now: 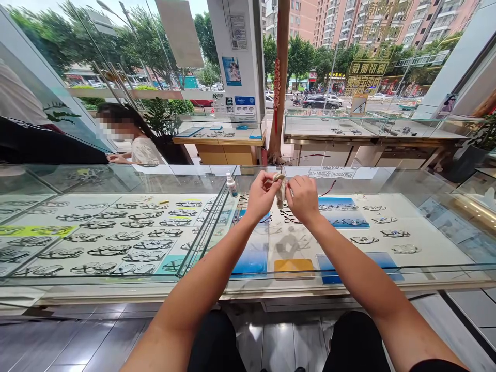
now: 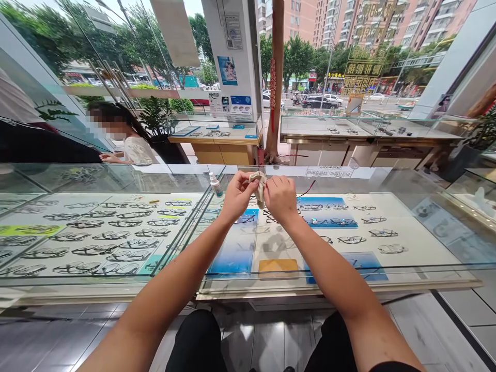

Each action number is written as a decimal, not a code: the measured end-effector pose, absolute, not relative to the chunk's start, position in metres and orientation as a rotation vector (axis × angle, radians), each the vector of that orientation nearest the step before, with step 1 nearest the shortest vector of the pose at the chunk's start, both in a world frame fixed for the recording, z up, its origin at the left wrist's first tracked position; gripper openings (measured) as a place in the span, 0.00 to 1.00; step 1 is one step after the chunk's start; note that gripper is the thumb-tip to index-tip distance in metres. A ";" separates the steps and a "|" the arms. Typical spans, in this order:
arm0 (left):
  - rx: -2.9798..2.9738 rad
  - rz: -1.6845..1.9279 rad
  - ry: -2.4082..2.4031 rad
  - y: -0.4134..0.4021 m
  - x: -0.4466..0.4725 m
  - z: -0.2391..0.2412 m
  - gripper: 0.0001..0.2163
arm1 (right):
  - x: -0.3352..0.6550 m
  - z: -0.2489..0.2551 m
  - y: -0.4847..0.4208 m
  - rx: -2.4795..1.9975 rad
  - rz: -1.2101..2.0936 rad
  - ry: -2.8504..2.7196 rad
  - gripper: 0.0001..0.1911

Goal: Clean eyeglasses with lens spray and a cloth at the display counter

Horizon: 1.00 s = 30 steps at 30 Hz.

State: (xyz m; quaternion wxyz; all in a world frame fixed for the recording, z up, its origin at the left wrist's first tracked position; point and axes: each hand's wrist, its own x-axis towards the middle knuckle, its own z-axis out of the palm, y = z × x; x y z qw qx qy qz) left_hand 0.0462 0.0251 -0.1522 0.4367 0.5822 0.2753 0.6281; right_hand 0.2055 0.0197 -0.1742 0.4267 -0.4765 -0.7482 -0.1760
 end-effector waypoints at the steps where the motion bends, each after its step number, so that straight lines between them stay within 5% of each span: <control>1: 1.471 1.555 0.683 0.024 0.046 -0.152 0.21 | 0.207 -0.173 0.019 -1.189 -0.424 -1.849 0.12; 8: 1.519 1.502 0.648 0.011 0.045 -0.140 0.23 | 0.222 -0.162 0.025 -1.059 0.003 -1.496 0.16; 15: 1.660 0.836 0.525 -0.012 0.056 -0.151 0.24 | 0.232 -0.152 0.030 -0.946 0.348 -1.218 0.21; 24: 2.165 0.373 0.508 -0.021 0.067 -0.166 0.12 | 0.232 -0.150 0.029 -0.930 0.428 -1.224 0.22; 30: 2.362 0.252 0.495 -0.021 0.069 -0.171 0.13 | 0.229 -0.152 0.027 -0.932 0.335 -1.259 0.21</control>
